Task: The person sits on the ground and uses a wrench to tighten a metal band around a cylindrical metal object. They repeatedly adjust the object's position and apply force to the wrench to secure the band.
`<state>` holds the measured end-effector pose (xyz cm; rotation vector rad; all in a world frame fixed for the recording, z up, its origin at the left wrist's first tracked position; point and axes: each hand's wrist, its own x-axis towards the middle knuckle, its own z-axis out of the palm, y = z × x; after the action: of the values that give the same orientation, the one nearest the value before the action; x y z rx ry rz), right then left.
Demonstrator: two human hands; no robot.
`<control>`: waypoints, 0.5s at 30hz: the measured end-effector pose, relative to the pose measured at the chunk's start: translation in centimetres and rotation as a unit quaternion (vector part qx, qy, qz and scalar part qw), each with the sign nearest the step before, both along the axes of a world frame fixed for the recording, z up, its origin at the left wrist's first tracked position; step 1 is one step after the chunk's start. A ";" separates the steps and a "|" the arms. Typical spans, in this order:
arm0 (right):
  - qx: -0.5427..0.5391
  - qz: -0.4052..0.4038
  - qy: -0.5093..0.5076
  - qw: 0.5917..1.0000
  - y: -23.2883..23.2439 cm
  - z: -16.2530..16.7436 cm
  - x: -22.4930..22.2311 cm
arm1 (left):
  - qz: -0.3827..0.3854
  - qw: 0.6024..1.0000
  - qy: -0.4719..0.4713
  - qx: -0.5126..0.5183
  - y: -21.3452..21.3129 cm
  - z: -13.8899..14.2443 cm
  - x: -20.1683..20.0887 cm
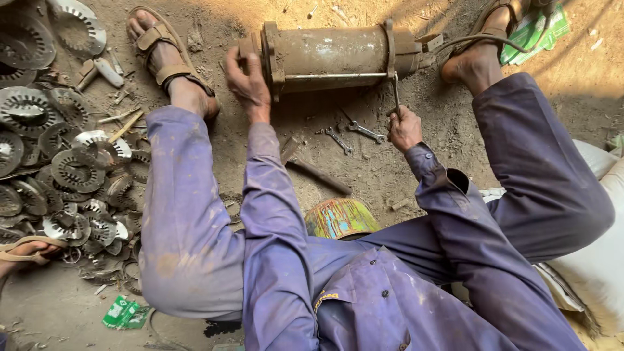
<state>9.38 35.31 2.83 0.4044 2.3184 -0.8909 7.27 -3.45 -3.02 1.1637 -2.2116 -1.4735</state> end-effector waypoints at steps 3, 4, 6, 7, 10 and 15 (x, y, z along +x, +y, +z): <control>0.008 0.024 -0.055 0.998 0.6 -1.5 -0.1 | 0.002 0.996 0.001 -0.088 1.3 -0.4 0.2; 0.046 0.076 -0.053 0.995 0.7 -1.6 -0.1 | -0.006 0.990 0.017 -0.141 1.9 -0.5 0.1; 0.089 0.107 -0.034 0.990 1.1 -1.7 -0.2 | 0.002 0.996 0.027 -0.084 2.0 -0.7 -0.1; 0.101 0.075 -0.028 0.992 1.5 -1.5 -0.1 | 0.000 0.998 0.024 -0.051 2.2 -0.8 -0.1; 0.129 0.112 0.105 0.980 2.6 1.3 -1.1 | 0.023 0.995 0.002 -0.094 2.6 -1.1 -0.4; 0.097 0.070 0.176 0.977 3.8 7.0 -5.7 | 0.045 0.988 0.005 -0.146 3.6 -1.4 -1.0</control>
<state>3.66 39.12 9.86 0.1666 2.7335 -0.7154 6.32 0.11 -4.37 1.1379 -2.2419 -1.0717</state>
